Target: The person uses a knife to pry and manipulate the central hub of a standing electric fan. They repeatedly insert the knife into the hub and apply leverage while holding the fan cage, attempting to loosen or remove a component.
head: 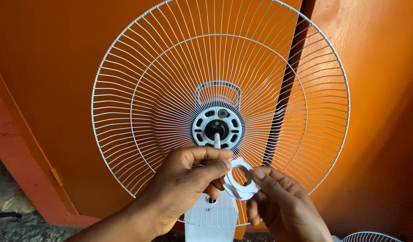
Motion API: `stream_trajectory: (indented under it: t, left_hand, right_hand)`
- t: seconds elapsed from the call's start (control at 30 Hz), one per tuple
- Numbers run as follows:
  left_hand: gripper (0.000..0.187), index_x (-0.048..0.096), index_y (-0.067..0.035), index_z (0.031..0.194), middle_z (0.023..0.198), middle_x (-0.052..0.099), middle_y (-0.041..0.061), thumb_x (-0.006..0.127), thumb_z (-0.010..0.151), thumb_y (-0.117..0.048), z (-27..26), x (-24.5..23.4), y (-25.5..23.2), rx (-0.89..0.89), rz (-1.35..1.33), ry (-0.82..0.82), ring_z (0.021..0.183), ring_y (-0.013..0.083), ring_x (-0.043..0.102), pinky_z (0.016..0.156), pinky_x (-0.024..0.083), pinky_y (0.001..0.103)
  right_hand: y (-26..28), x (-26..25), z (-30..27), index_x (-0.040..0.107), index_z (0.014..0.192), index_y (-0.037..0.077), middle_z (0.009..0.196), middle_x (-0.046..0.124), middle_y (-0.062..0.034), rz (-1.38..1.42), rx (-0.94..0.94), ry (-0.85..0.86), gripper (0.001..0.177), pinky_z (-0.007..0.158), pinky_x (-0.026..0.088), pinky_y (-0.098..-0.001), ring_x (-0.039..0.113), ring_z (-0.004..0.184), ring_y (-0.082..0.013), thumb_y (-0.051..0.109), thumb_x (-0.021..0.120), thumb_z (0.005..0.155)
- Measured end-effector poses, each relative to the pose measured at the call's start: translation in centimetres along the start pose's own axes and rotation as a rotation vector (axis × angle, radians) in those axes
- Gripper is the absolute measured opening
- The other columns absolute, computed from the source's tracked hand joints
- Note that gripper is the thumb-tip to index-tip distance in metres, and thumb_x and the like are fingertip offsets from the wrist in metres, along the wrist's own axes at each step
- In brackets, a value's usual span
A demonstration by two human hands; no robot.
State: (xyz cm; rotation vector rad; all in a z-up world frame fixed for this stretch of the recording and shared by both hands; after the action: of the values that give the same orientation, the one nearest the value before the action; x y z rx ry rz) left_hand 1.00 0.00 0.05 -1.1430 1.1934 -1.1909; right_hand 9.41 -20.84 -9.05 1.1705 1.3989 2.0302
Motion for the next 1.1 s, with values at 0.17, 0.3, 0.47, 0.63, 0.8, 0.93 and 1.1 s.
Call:
stream_trajectory:
  t: [0.17, 0.3, 0.47, 0.63, 0.8, 0.93, 1.1]
  left_hand:
    - [0.043, 0.074, -0.005, 0.124, 0.077, 0.072, 0.005, 0.073, 0.087, -0.027, -0.5, 0.2, -0.7, -0.053, 0.031, -0.036, 0.059, 0.009, 0.057, 0.055, 0.052, 0.024]
    - [0.045, 0.074, -0.008, 0.125, 0.08, 0.074, 0.004, 0.075, 0.084, -0.028, -0.3, 0.0, -0.4, -0.042, 0.098, -0.053, 0.062, 0.0089, 0.06, 0.059, 0.054, 0.025]
    - [0.044, 0.073, -0.003, 0.123, 0.09, 0.075, 0.002, 0.076, 0.083, -0.02, -0.4, 0.3, 1.0, 0.097, 0.083, 0.093, 0.074, 0.0076, 0.069, 0.063, 0.056, 0.024]
    - [0.045, 0.069, -0.004, 0.125, 0.088, 0.071, 0.004, 0.078, 0.084, -0.02, 0.0, 1.3, 2.3, 0.115, 0.129, 0.161, 0.07, 0.0084, 0.066, 0.063, 0.055, 0.025]
    - [0.045, 0.068, -0.006, 0.131, 0.082, 0.074, 0.005, 0.069, 0.098, -0.036, 0.9, 2.5, 2.4, 0.12, 0.058, 0.224, 0.069, 0.0088, 0.065, 0.065, 0.058, 0.026]
    - [0.045, 0.07, -0.005, 0.134, 0.083, 0.069, 0.003, 0.066, 0.101, -0.035, 1.8, 3.9, 2.5, 0.198, 0.06, 0.22, 0.07, 0.0105, 0.062, 0.065, 0.056, 0.027]
    - [0.042, 0.065, -0.009, 0.14, 0.098, 0.076, -0.001, 0.063, 0.103, -0.026, 2.7, 5.9, 2.8, 0.347, 0.147, 0.241, 0.082, 0.007, 0.067, 0.067, 0.056, 0.025]
  right_hand:
    - [0.3, 1.6, -0.2, 0.064, 0.106, 0.002, 0.064, 0.06, -0.0088, -0.047, 0.061, -0.148, 0.029, 0.052, 0.053, -0.0349, 0.066, 0.056, -0.0227, 0.029, 0.064, 0.096]
    - [1.0, 3.1, -0.8, 0.064, 0.124, 0.002, 0.074, 0.069, -0.0136, -0.14, 0.019, -0.077, 0.033, 0.059, 0.055, -0.034, 0.069, 0.064, -0.0212, 0.024, 0.067, 0.101]
    - [1.3, 4.1, -0.7, 0.062, 0.124, 0.002, 0.074, 0.073, -0.0129, -0.422, -0.011, -0.229, 0.04, 0.058, 0.059, -0.0337, 0.071, 0.061, -0.0192, 0.015, 0.07, 0.087]
    - [0.6, 5.4, -2.1, 0.067, 0.115, 0.002, 0.073, 0.075, -0.0079, -0.615, -0.285, -0.352, 0.028, 0.053, 0.058, -0.0277, 0.07, 0.057, -0.0128, 0.014, 0.064, 0.09]
    - [2.0, 5.7, -3.3, 0.073, 0.089, 0.003, 0.053, 0.071, -0.0067, -0.987, -0.352, -0.529, 0.021, 0.043, 0.055, -0.0272, 0.069, 0.043, -0.0099, 0.023, 0.066, 0.094]
    - [2.9, 4.8, -3.6, 0.07, 0.082, -0.002, 0.057, 0.07, -0.0071, -0.805, -0.337, -0.51, 0.026, 0.046, 0.054, -0.0272, 0.067, 0.049, -0.0095, 0.02, 0.063, 0.095]
    - [4.8, 2.1, -3.8, 0.064, 0.109, 0.002, 0.076, 0.071, -0.009, -0.58, -0.233, -0.553, 0.016, 0.046, 0.054, -0.0326, 0.065, 0.059, -0.0131, 0.014, 0.065, 0.098]
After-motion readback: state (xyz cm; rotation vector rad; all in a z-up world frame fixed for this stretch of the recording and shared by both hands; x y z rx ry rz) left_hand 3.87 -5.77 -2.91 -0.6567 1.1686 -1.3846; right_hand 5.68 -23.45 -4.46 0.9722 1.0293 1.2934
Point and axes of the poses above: each hand's wrist, its own z-axis towards the middle knuckle, its own x-axis out of the palm, y = z × x, the point moved 1 cm from there along z, towards the middle knuckle
